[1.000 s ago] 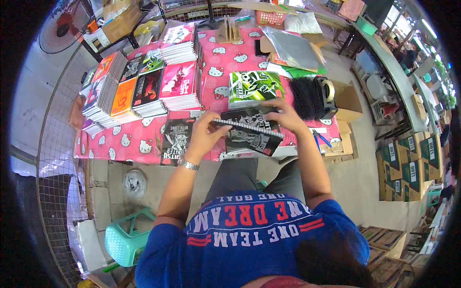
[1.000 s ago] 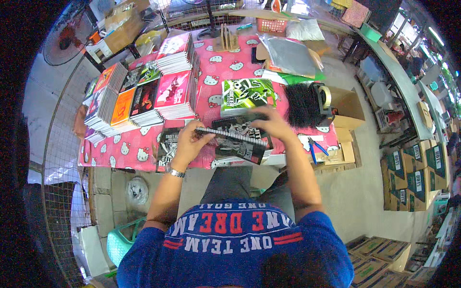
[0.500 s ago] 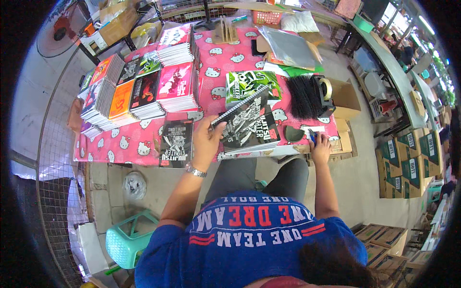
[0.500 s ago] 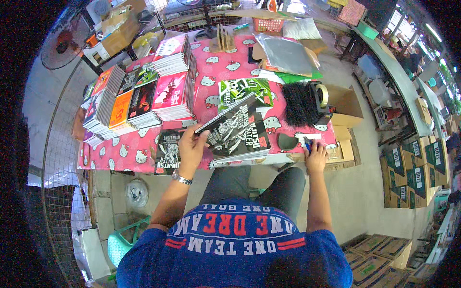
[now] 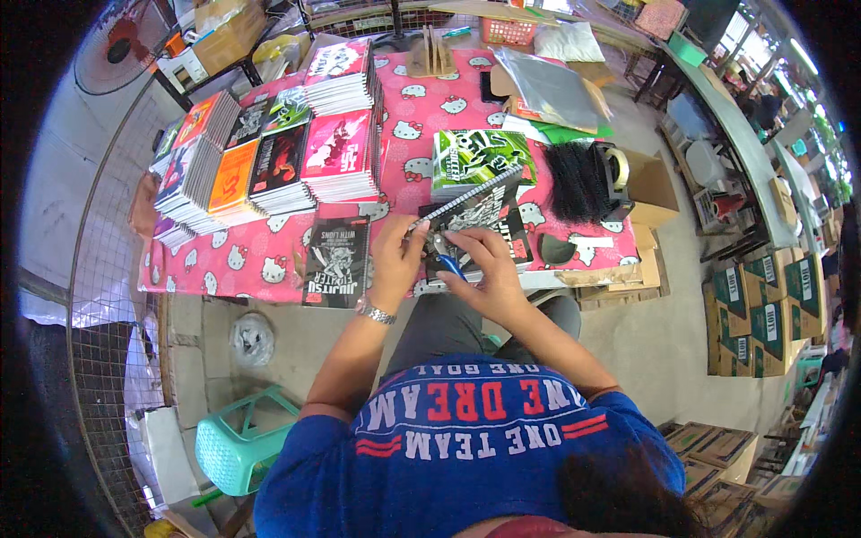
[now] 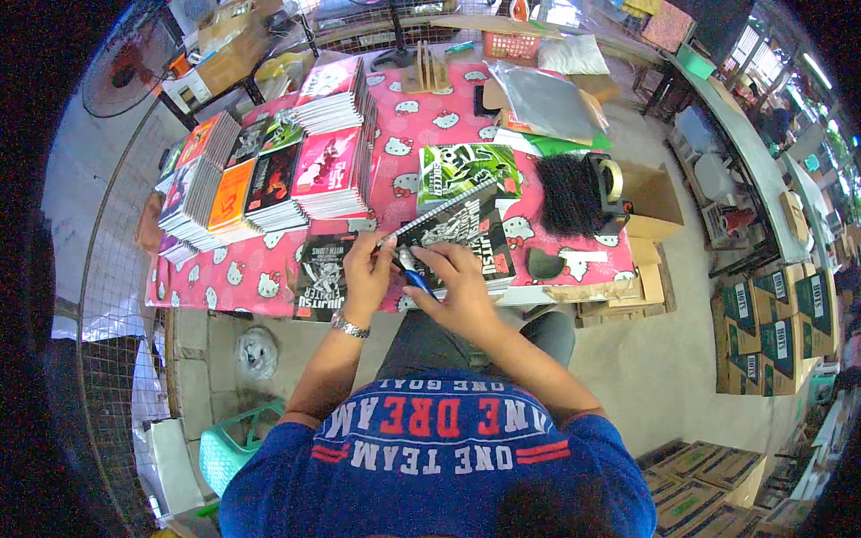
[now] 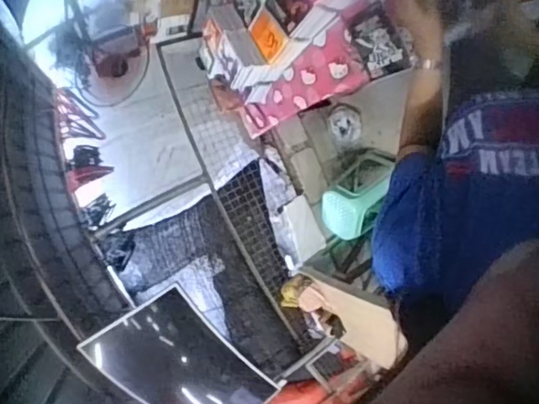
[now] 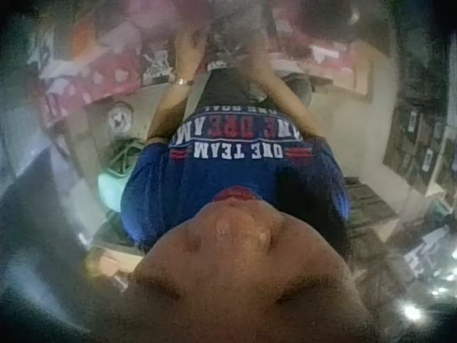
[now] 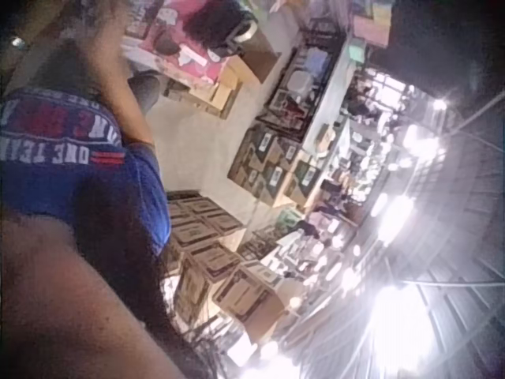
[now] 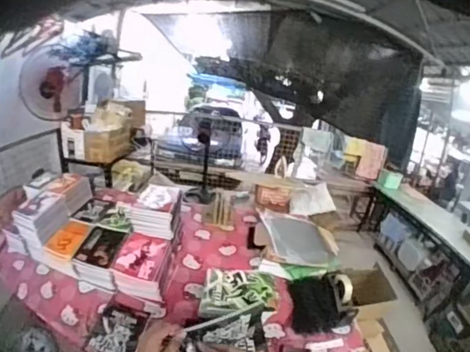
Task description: The person organizes printed books on a table, retrieves additional books from a cardboard box on a pallet, and manually inserts plastic spiral binders into the holes along the book spines.
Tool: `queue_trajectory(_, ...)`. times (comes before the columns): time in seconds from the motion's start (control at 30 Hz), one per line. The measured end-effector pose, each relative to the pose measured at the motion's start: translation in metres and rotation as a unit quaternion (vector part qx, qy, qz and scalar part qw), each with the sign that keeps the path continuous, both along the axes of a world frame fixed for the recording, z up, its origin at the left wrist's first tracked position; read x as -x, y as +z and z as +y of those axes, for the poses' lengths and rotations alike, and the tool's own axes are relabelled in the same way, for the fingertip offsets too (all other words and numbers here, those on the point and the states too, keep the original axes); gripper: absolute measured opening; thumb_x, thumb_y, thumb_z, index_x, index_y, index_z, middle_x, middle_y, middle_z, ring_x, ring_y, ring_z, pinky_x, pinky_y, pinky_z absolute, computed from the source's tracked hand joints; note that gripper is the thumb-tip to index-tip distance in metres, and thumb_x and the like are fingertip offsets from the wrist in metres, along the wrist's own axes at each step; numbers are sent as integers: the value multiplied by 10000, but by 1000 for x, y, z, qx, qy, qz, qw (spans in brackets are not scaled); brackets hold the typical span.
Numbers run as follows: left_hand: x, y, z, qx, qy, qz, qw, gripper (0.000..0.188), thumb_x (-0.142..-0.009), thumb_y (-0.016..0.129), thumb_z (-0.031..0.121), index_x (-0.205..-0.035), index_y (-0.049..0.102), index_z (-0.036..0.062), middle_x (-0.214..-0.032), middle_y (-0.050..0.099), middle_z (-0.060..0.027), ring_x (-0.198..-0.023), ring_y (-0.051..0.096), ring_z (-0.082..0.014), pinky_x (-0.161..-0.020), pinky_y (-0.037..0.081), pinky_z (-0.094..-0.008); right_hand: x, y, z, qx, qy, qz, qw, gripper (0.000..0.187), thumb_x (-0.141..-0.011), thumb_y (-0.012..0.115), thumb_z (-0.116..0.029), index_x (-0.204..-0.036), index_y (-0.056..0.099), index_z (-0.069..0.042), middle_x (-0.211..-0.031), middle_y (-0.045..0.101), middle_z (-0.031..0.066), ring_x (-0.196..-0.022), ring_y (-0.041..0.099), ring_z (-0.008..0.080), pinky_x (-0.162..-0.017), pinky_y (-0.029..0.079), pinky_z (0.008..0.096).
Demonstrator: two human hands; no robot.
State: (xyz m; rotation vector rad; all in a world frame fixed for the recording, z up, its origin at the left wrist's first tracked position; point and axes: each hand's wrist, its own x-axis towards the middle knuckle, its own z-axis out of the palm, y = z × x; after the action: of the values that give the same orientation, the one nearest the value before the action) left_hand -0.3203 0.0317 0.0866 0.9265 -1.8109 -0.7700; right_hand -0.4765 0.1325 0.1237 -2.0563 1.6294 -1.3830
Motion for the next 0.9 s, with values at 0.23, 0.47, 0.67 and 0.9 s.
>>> queue_trajectory(0.23, 1, 14, 10, 11, -15, 37, 999, 192, -802, 599, -54, -985, 618, 0, -862, 601, -88, -716, 630, -151, -587, 501, -255, -5, 17, -2, 21, -39, 135, 990, 527, -702, 742, -187, -1199, 590, -97, -1053, 564, 115, -909, 525, 309, -804, 431, 409)
queue_trajectory(0.47, -8, 3, 11, 51, 2, 14, 999, 184, -809, 617, -21, -992, 623, 3, -876, 623, -92, -704, 626, -141, -598, 508, -264, -4, 5, -3, -402, 129, -440, 793, 413, -846, 659, -167, -1236, 553, -80, -1002, 567, 38, -901, 551, 159, -759, 453, 310)
queue_trajectory(0.67, -87, 22, -11, -159, 118, 257, 946, 125, -882, 629, 102, -969, 626, 12, -899, 638, -66, -645, 595, -111, -545, 531, -265, 82, -31, 27, -134, -114, -174, 969, 423, -786, 720, -154, -1176, 584, -64, -1093, 610, 110, -1017, 581, 219, -879, 457, 333)
queue_trajectory(0.9, -190, -92, -13, -229, 246, 294, 895, 242, -916, 555, 69, -1146, 593, 7, -934, 640, -81, -568, 571, -117, -466, 509, -250, 235, -159, 64, -194, -401, 40, 894, 444, -746, 715, -217, -1146, 598, -66, -1099, 588, 157, -1037, 557, 334, -909, 430, 423)
